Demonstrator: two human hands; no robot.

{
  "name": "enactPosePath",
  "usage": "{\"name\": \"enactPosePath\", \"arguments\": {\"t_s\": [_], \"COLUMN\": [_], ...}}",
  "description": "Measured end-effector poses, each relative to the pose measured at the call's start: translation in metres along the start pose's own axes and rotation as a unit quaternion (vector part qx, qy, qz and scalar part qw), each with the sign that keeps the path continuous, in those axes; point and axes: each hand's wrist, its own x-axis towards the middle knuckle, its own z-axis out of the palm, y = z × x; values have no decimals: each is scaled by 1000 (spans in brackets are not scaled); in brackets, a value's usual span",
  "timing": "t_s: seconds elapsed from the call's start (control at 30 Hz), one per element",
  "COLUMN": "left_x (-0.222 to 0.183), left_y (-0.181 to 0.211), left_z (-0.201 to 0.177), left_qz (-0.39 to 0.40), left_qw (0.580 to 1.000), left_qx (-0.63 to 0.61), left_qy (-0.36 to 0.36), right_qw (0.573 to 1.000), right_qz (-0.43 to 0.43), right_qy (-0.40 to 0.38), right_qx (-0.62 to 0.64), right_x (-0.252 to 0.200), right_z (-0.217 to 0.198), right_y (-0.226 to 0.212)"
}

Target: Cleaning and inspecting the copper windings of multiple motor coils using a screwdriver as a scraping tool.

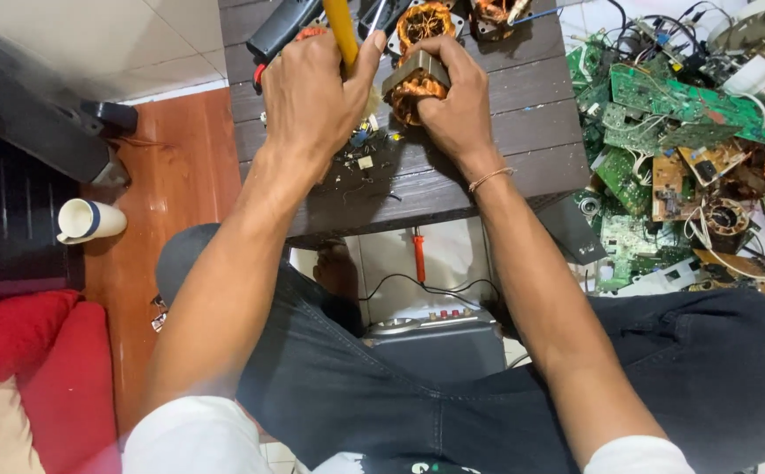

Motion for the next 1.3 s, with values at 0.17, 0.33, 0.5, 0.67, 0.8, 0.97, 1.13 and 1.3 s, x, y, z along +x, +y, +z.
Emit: {"name": "enactPosePath", "arguments": {"t_s": [0.17,0.33,0.5,0.67,0.8,0.97,1.13,1.3], "left_x": [1,1,-3,-1,-6,-18,-40,-55], "left_y": [10,15,20,11,4,13,19,43], "left_z": [-15,-28,-41,-56,-70,-90,-108,-133], "left_qz": [-16,-28,-64,-110,-145,-172,-131,-102], "left_qw": [999,998,997,991,989,984,988,994], "left_qx": [-41,-53,-30,-62,-25,12,49,18], "left_qy": [-12,-4,-42,-38,-29,-51,-60,-43], "right_qw": [1000,998,999,1000,999,999,998,998], "right_qz": [-11,-48,-29,-15,27,33,48,70], "right_qy": [-7,-25,-16,-16,-23,-15,-9,-1], "right_qx": [23,20,4,8,21,35,47,8], "right_x": [0,-1,0,0,0,3,4,7], "right_z": [2,3,-1,-2,-4,-8,-9,-2], "right_y": [4,4,-11,-12,-15,-19,-22,-19]}}
